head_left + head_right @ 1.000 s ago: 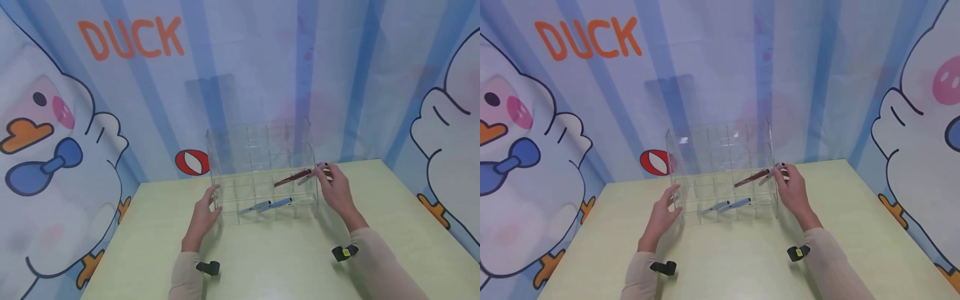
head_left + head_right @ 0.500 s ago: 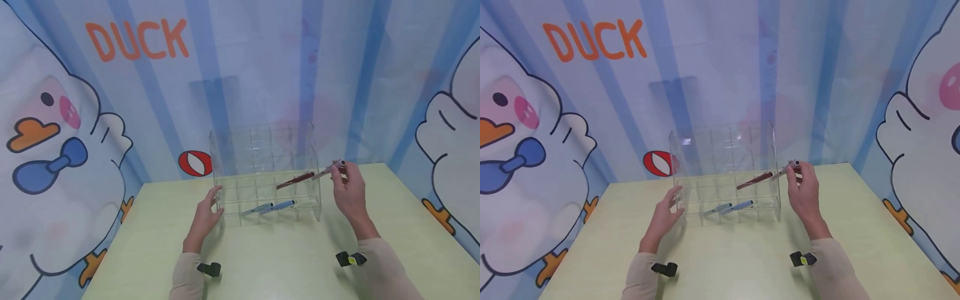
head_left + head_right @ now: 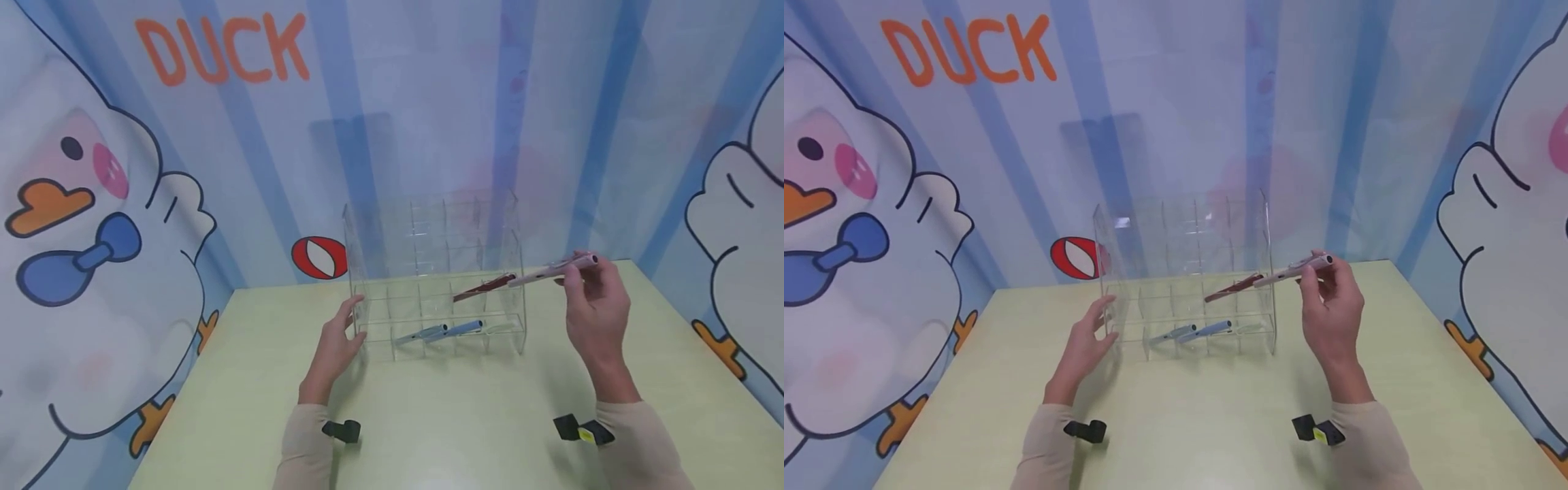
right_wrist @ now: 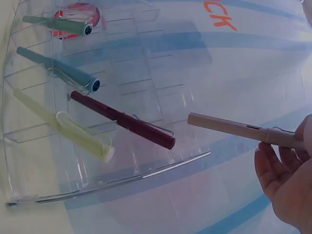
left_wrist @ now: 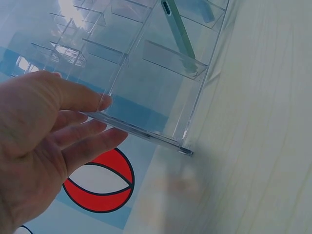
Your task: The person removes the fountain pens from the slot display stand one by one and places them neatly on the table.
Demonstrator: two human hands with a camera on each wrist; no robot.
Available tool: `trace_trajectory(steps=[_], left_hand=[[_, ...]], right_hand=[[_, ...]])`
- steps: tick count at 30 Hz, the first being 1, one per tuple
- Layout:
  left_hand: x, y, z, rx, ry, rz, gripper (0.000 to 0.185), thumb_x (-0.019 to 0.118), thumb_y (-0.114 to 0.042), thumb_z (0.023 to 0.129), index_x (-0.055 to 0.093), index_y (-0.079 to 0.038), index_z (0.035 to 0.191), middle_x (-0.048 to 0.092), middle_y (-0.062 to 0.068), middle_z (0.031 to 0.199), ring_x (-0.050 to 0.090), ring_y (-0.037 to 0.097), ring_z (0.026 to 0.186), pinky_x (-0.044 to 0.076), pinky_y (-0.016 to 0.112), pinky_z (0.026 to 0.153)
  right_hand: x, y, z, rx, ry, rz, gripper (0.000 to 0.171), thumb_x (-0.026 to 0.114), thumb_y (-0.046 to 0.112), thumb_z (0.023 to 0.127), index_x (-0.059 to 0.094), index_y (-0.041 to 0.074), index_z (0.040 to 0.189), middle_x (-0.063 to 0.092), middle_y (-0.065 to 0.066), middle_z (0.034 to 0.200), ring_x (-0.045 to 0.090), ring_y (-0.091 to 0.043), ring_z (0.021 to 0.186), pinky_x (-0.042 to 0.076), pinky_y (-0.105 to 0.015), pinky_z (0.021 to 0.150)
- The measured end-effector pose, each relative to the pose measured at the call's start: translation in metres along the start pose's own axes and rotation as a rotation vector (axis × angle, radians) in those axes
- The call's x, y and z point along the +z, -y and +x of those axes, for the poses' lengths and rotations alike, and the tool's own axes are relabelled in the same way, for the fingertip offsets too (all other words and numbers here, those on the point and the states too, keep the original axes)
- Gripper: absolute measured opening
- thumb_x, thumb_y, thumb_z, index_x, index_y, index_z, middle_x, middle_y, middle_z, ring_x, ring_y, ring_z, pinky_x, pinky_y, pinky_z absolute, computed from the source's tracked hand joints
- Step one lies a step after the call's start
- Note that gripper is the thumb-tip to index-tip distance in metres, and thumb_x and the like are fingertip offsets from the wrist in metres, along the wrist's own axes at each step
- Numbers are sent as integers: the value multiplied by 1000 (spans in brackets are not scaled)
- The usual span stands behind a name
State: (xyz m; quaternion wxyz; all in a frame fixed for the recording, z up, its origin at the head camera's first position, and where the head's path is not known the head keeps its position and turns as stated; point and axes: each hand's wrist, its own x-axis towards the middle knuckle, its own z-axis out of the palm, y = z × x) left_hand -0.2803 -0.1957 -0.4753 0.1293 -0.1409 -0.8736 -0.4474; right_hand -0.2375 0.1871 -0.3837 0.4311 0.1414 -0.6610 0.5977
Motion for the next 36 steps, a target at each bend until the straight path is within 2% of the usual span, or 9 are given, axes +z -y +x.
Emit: trace_trajectory(steps=[3, 6, 12, 14, 17, 21, 28, 36], left_hand=[[0, 0, 0, -1, 4, -3, 71, 69, 12, 87, 42, -12, 148, 44, 16, 152, 52, 40, 130, 49, 45, 104], [-1, -1, 0, -7, 8, -7, 71, 69, 12, 87, 42, -15, 147, 43, 16, 153, 51, 40, 130, 49, 46, 103], [-1, -1, 3, -2, 15, -20, 72, 68, 11, 88, 42, -18, 148, 43, 14, 153, 50, 40, 131, 49, 48, 104], [-1, 0, 3, 15, 16, -24, 71, 68, 12, 88, 41, -16, 148, 43, 16, 153, 50, 41, 131, 49, 49, 104], [-1, 1, 2, 31, 13, -24, 71, 68, 12, 87, 41, -14, 148, 42, 17, 153, 50, 42, 130, 49, 48, 103], [-1, 1, 0, 26, 10, -17, 70, 68, 12, 87, 41, -11, 148, 42, 18, 153, 50, 42, 130, 50, 47, 103], [0, 0, -1, 1, 18, -17, 71, 67, 12, 88, 41, -14, 148, 41, 16, 154, 49, 40, 132, 48, 45, 105], [-1, 0, -1, -18, 29, -13, 72, 67, 10, 89, 40, -18, 149, 40, 14, 155, 48, 39, 134, 47, 44, 106]], right_hand=[[1, 9, -1, -28, 5, 37, 30, 53, -10, 96, 57, -9, 126, 64, -1, 108, 66, -11, 94, 56, -17, 81], [3, 16, -3, -37, 16, 92, 35, 56, -11, 94, 55, -7, 129, 67, -2, 104, 68, -11, 92, 56, -17, 80], [8, 21, -5, -20, 84, 324, 41, 58, -19, 88, 50, -11, 128, 72, -9, 102, 71, -16, 94, 58, -20, 81], [8, 21, -5, -23, 117, 358, 41, 58, -20, 88, 50, -14, 127, 73, -12, 103, 72, -17, 92, 58, -20, 80], [8, 23, -6, -8, 167, 370, 39, 57, -22, 88, 51, -16, 126, 73, -13, 104, 72, -17, 90, 60, -23, 80], [9, 27, -9, 61, 235, 369, 39, 58, -19, 90, 52, -14, 128, 71, -10, 103, 72, -18, 91, 61, -29, 80], [17, 34, -17, 155, 358, 363, 38, 59, -14, 92, 53, -9, 130, 66, -6, 105, 71, -15, 91, 63, -37, 68], [28, 38, -26, 243, 408, 290, 37, 63, -15, 90, 58, -11, 126, 63, -9, 106, 74, -17, 86, 63, -39, 68]])
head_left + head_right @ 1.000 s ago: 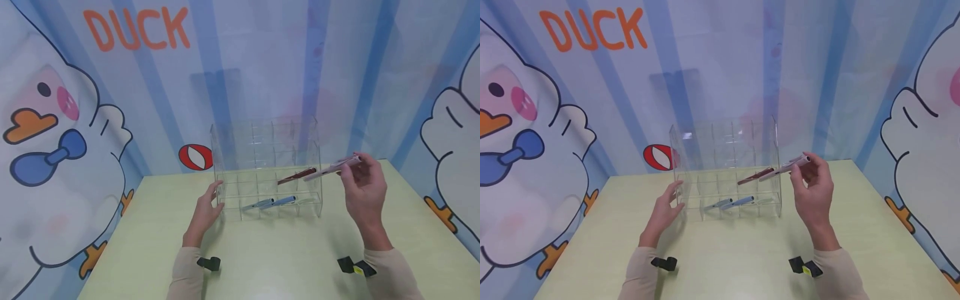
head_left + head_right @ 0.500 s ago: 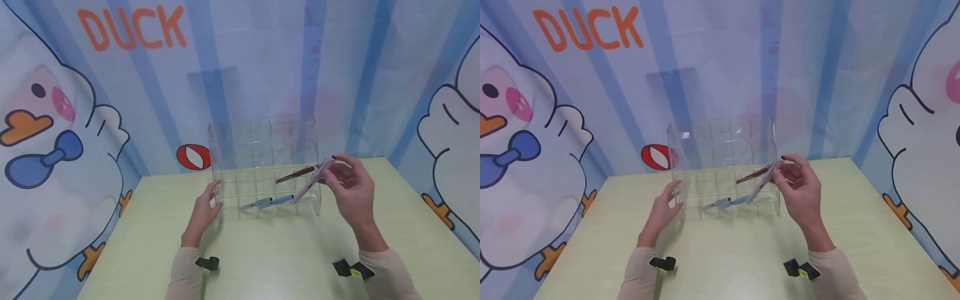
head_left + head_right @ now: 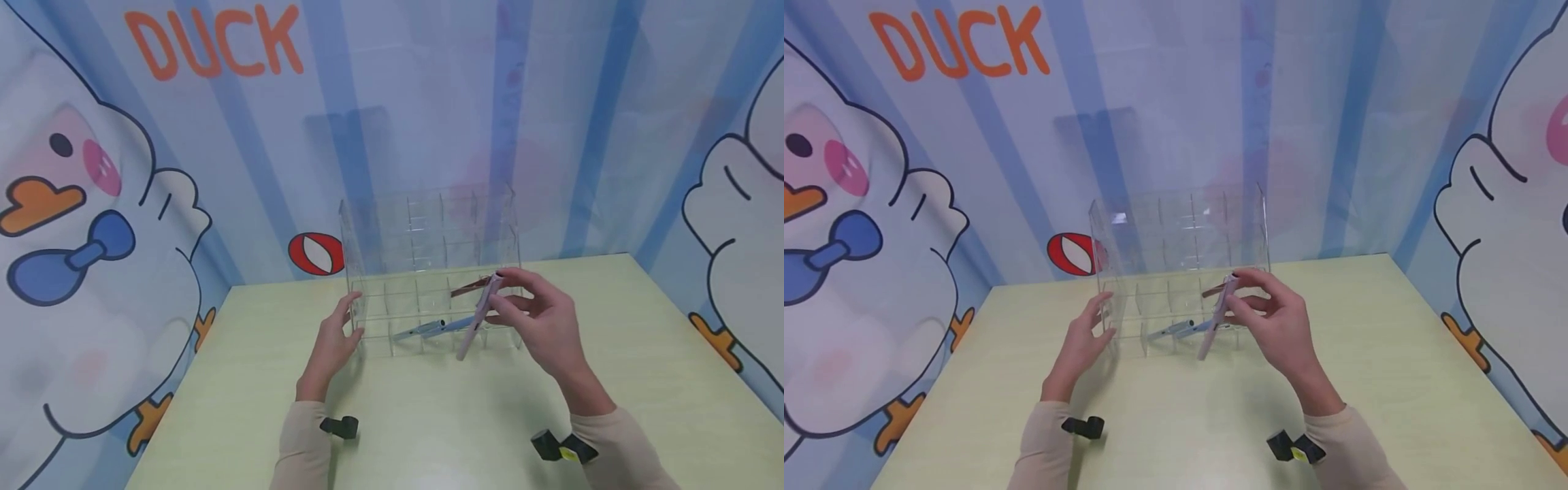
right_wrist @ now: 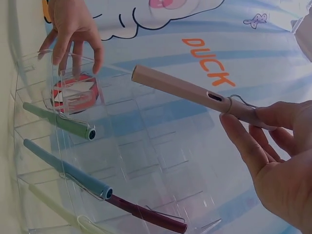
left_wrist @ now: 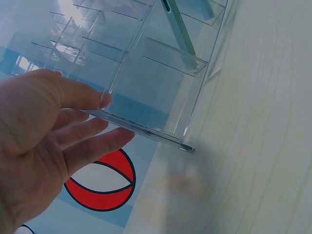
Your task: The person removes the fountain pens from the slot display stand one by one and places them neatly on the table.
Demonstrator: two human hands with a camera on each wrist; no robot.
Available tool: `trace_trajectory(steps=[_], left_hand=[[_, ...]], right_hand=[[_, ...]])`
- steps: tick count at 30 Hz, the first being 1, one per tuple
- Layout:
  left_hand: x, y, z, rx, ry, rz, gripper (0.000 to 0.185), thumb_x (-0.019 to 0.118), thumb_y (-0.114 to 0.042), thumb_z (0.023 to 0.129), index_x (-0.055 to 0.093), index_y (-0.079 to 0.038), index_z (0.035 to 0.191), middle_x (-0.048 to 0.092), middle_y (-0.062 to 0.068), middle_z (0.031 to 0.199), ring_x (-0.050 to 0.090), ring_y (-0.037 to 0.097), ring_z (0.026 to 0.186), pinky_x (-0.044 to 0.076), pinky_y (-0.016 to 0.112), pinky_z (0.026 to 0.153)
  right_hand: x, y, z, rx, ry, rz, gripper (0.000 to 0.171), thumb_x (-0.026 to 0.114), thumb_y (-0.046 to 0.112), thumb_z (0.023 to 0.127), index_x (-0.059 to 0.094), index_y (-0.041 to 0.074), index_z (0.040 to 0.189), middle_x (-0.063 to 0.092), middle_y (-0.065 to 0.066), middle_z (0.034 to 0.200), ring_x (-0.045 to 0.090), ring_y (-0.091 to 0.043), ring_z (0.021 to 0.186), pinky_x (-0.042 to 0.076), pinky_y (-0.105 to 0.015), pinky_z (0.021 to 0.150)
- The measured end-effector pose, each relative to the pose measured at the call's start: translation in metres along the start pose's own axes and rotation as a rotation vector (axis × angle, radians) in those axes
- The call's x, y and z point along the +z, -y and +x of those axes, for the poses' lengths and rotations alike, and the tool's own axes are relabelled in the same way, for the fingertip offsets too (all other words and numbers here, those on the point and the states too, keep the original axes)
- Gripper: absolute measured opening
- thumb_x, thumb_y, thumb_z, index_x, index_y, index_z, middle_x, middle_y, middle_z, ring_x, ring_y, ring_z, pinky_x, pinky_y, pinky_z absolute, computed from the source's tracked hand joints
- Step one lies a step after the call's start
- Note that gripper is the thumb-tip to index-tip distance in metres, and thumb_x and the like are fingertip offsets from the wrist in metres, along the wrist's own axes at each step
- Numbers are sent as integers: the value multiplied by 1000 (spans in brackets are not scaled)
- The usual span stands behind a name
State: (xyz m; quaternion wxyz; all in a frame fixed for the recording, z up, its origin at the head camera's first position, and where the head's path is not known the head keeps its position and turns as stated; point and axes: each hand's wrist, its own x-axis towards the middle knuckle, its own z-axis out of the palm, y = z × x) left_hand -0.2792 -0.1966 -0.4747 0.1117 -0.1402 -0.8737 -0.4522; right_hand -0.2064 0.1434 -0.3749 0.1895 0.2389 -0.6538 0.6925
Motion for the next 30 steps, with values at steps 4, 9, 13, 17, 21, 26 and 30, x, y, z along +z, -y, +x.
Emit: trace_trajectory(steps=[4, 9, 13, 17, 21, 26, 30], left_hand=[[0, 2, 0, 3, 0, 3, 71, 67, 11, 89, 40, -18, 149, 41, 15, 154, 48, 39, 133, 48, 44, 105], [1, 3, 0, 7, 1, 10, 72, 67, 11, 89, 39, -17, 149, 42, 18, 153, 49, 41, 132, 49, 46, 104], [0, 1, 0, 11, -2, 6, 72, 67, 11, 89, 40, -17, 149, 43, 18, 153, 50, 42, 131, 49, 48, 103], [-1, -1, 1, 20, -8, 0, 71, 67, 11, 88, 41, -17, 148, 45, 18, 151, 50, 42, 131, 48, 49, 104], [-2, -1, 1, 21, -5, 4, 70, 67, 11, 89, 41, -16, 148, 44, 18, 151, 50, 41, 131, 49, 47, 104], [-1, 0, 1, 22, -8, 18, 71, 67, 11, 88, 40, -16, 148, 44, 17, 152, 50, 39, 131, 49, 45, 104], [-1, -1, 0, 21, -5, 14, 72, 67, 11, 88, 40, -17, 149, 43, 18, 152, 51, 40, 131, 49, 46, 103]], right_hand=[[7, -3, -3, 55, 30, 21, 37, 64, -14, 90, 57, -12, 126, 61, -11, 104, 74, -19, 85, 63, -42, 67], [15, -8, -5, 105, 83, 19, 36, 63, -10, 92, 53, -12, 127, 57, -15, 104, 73, -17, 86, 63, -44, 67], [18, -11, -6, 145, 107, -7, 35, 62, -6, 94, 52, -9, 127, 55, -19, 106, 71, -15, 88, 64, -43, 67], [20, -13, -6, 202, 127, -23, 35, 62, -3, 96, 52, -7, 129, 53, -23, 109, 71, -16, 88, 64, -43, 66], [23, -18, -5, 284, 170, -38, 36, 63, 2, 96, 52, -4, 131, 54, -25, 111, 71, -18, 89, 64, -43, 67], [30, -27, -6, 364, 232, -42, 36, 64, 3, 96, 53, -3, 129, 53, -25, 109, 71, -24, 88, 64, -45, 66], [37, -37, -11, 429, 282, -27, 37, 63, 3, 96, 51, -4, 130, 52, -23, 110, 71, -30, 92, 64, -46, 66]])
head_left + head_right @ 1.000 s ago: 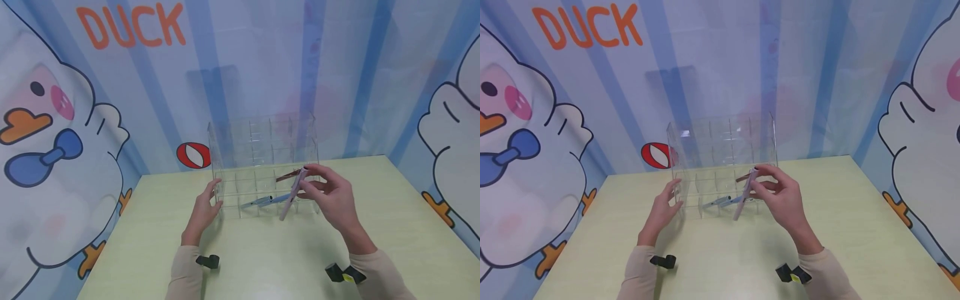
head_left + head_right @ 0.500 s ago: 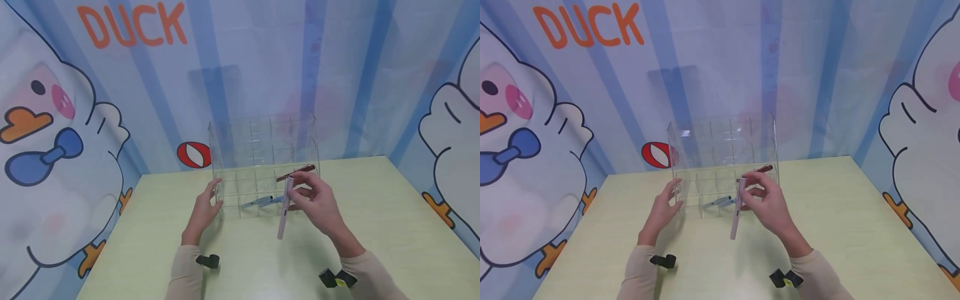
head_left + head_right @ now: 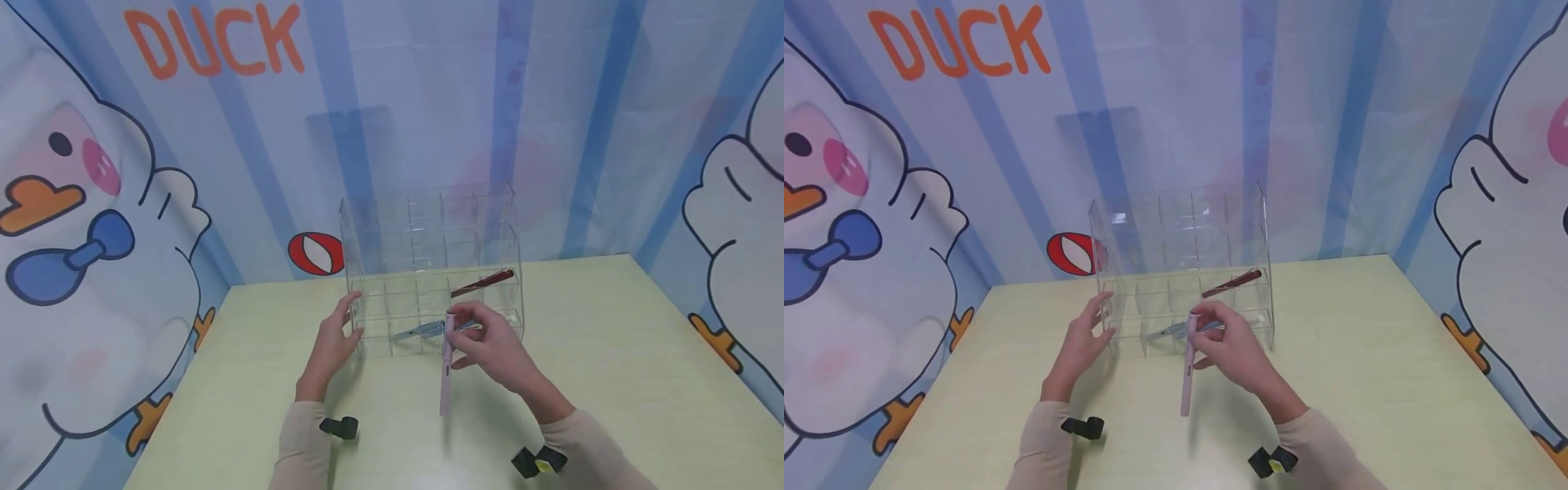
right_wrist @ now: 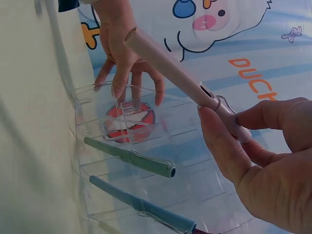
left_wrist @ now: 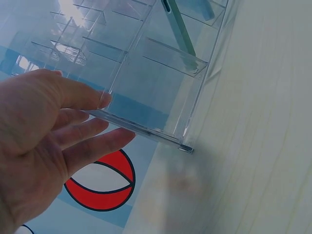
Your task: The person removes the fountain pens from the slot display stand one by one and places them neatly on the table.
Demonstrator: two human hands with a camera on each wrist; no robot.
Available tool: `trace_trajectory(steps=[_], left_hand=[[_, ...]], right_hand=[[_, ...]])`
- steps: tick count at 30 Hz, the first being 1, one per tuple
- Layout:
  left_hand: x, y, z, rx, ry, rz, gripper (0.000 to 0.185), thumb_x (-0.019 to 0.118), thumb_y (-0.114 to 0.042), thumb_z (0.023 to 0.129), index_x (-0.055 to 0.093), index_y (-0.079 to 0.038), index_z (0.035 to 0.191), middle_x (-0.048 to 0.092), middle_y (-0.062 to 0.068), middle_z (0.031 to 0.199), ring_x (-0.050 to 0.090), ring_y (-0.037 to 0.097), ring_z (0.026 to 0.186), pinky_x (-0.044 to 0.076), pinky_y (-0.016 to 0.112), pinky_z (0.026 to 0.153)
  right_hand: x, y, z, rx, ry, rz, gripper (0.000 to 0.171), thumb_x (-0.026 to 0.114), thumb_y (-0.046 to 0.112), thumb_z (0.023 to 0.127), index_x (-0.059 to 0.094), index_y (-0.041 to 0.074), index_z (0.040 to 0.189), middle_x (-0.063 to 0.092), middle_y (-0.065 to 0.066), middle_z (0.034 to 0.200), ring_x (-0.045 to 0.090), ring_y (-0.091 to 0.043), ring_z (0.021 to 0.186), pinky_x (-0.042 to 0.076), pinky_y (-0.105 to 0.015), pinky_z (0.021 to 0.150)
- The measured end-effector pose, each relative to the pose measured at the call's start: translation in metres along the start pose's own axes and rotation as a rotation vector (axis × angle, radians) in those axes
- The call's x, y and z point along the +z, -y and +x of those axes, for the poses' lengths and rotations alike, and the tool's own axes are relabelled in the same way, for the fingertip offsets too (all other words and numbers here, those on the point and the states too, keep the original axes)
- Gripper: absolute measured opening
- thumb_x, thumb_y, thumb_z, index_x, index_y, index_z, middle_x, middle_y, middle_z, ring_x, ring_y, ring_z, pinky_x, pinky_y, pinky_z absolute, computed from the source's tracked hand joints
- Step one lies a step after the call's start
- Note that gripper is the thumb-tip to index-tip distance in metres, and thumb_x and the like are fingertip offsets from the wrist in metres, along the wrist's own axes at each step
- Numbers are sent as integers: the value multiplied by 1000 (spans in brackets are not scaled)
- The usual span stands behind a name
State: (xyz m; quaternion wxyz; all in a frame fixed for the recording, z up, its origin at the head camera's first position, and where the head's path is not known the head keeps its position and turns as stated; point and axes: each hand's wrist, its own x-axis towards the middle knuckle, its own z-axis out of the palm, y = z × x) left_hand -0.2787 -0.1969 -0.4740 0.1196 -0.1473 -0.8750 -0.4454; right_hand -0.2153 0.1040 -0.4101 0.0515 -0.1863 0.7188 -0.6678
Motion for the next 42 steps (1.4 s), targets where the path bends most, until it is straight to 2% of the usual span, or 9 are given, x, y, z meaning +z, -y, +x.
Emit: trace_trajectory(steps=[4, 15, 27, 32, 42], left_hand=[[0, -1, 0, -8, 4, -7, 72, 67, 11, 89, 40, -17, 149, 43, 19, 152, 51, 42, 130, 50, 47, 102], [0, 2, 1, -16, 0, 9, 71, 67, 10, 89, 40, -19, 148, 43, 18, 152, 50, 40, 131, 49, 46, 104], [0, 1, 0, -13, 8, -1, 72, 66, 10, 89, 40, -20, 149, 41, 16, 154, 50, 41, 131, 49, 47, 104], [0, 2, -1, -4, 6, -4, 71, 66, 11, 89, 40, -18, 149, 42, 17, 154, 50, 42, 131, 49, 48, 103], [1, 2, 0, -7, 11, -7, 70, 65, 11, 90, 39, -16, 149, 41, 17, 154, 49, 42, 132, 49, 49, 103]], right_hand=[[8, -9, 1, 57, 51, -11, 38, 61, 4, 97, 48, -6, 132, 52, -22, 112, 70, -30, 95, 64, -46, 66], [17, -21, 1, 191, 144, -40, 38, 56, 0, 96, 47, -12, 131, 53, -23, 109, 68, -26, 83, 64, -45, 62], [28, -58, 4, 329, 136, -107, 35, 57, -6, 91, 50, -14, 124, 58, -19, 96, 69, -24, 70, 63, -40, 56], [28, -72, 5, 348, 112, -136, 32, 59, -6, 89, 52, -13, 119, 63, -17, 87, 68, -24, 62, 62, -38, 54], [35, -81, 6, 367, 42, -214, 27, 63, -2, 81, 59, -10, 107, 67, -13, 78, 69, -23, 60, 62, -35, 54]])
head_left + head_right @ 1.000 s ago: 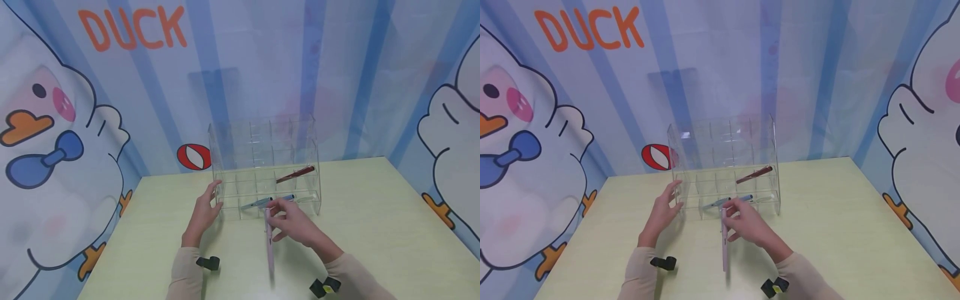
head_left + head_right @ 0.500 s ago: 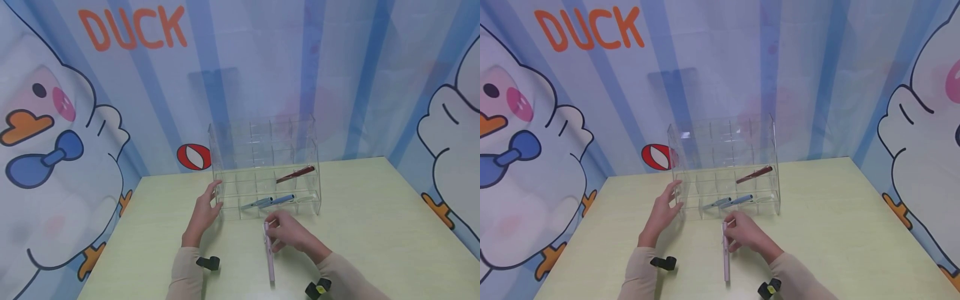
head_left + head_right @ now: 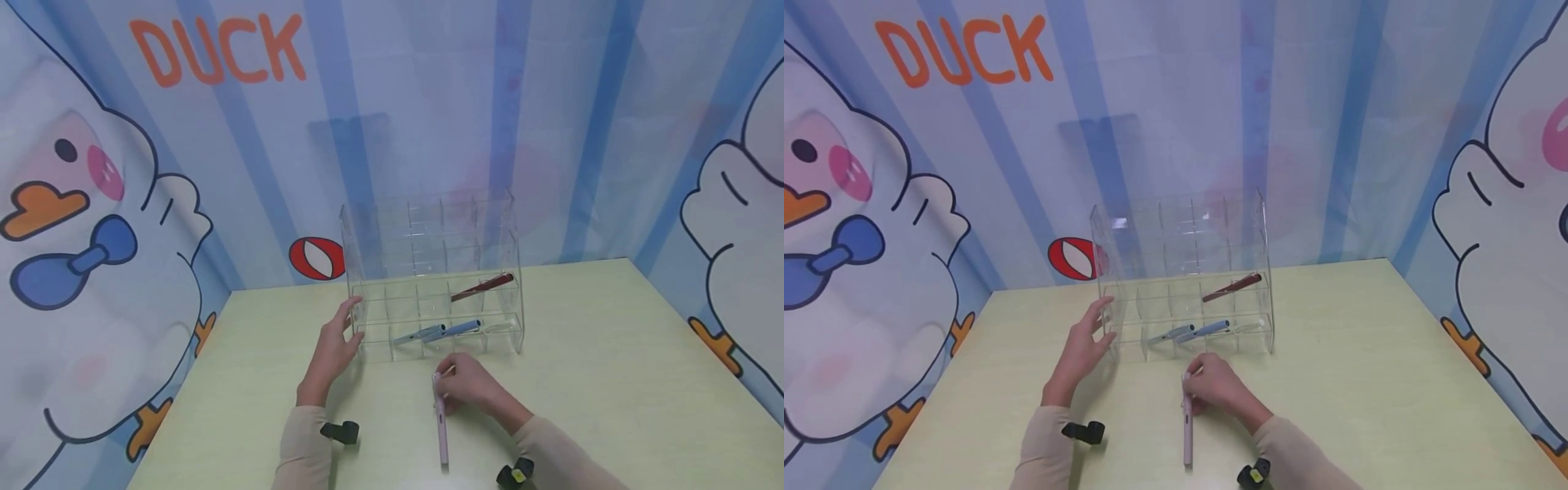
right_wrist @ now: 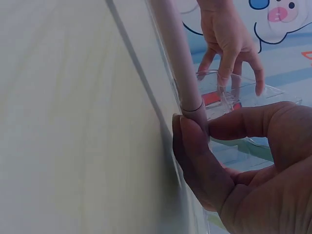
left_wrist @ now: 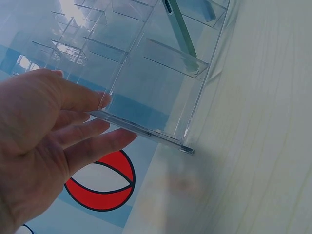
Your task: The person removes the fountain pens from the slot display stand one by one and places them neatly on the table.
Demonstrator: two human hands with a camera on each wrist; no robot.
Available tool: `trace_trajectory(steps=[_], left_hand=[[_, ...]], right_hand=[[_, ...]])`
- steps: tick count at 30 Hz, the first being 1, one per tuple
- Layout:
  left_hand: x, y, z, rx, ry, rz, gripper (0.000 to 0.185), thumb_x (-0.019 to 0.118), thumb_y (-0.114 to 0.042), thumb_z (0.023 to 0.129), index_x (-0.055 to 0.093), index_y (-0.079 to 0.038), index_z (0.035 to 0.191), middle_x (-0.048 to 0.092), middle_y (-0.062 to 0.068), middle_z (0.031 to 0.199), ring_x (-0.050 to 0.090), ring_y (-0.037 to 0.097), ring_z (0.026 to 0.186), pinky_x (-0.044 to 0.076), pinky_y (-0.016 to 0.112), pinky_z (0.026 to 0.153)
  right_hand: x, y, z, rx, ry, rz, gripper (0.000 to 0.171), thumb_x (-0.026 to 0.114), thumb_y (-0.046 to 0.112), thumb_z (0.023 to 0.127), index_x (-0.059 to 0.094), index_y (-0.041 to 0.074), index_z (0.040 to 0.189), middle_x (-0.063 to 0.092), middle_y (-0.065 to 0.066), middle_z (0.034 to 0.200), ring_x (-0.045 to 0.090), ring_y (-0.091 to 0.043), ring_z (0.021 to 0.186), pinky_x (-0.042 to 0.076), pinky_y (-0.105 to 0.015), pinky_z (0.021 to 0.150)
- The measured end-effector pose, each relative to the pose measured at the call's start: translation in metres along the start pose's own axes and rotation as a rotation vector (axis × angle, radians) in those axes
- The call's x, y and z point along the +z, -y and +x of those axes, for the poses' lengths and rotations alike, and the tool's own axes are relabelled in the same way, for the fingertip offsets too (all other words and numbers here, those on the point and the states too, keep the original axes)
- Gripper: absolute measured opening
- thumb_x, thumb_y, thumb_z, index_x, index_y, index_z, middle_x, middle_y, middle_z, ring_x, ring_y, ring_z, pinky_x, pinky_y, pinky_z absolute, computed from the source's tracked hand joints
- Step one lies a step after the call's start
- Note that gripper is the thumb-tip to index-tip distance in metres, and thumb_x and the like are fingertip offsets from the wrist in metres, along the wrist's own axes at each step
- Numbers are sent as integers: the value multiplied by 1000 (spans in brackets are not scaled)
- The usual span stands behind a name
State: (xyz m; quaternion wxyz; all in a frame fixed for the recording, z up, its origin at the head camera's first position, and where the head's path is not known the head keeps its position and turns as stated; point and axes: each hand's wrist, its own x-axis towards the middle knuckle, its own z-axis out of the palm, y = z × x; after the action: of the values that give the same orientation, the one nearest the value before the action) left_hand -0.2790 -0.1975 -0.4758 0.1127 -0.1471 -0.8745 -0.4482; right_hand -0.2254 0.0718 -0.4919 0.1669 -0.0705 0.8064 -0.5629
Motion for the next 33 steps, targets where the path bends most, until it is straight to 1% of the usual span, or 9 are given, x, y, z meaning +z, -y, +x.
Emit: trace_trajectory(steps=[9, 13, 20, 22, 33], left_hand=[[0, 0, 0, 6, 0, 5, 71, 66, 11, 90, 39, -18, 149, 41, 17, 154, 49, 42, 131, 49, 48, 103], [0, 0, 1, -1, -5, 15, 72, 66, 11, 90, 39, -19, 149, 42, 16, 154, 49, 40, 132, 49, 47, 104], [-1, -1, 2, -6, -2, 12, 72, 66, 10, 90, 39, -21, 149, 41, 17, 154, 49, 42, 132, 49, 49, 103], [-1, 0, 2, -6, -2, 13, 72, 66, 10, 90, 39, -19, 149, 41, 18, 154, 49, 42, 132, 49, 49, 103], [0, 0, 1, 4, -6, 6, 72, 66, 11, 89, 39, -18, 149, 42, 19, 153, 50, 43, 130, 49, 50, 103]], right_hand=[[6, -1, 1, 19, -25, -67, 26, 63, -2, 79, 61, -8, 103, 65, -12, 77, 67, -18, 57, 60, -31, 51], [8, 2, 0, -8, -23, -86, 25, 62, -3, 78, 61, -9, 103, 64, -11, 77, 66, -18, 56, 60, -31, 50], [11, 3, -1, -60, -9, -122, 24, 62, -6, 77, 62, -11, 101, 62, -10, 75, 64, -17, 54, 60, -30, 49], [12, 3, -1, -72, -7, -142, 24, 63, -6, 77, 63, -11, 101, 62, -9, 75, 64, -16, 54, 60, -30, 49], [13, 3, -3, -86, 12, -186, 25, 65, -4, 82, 62, -11, 106, 61, -8, 76, 64, -16, 54, 59, -29, 47]])
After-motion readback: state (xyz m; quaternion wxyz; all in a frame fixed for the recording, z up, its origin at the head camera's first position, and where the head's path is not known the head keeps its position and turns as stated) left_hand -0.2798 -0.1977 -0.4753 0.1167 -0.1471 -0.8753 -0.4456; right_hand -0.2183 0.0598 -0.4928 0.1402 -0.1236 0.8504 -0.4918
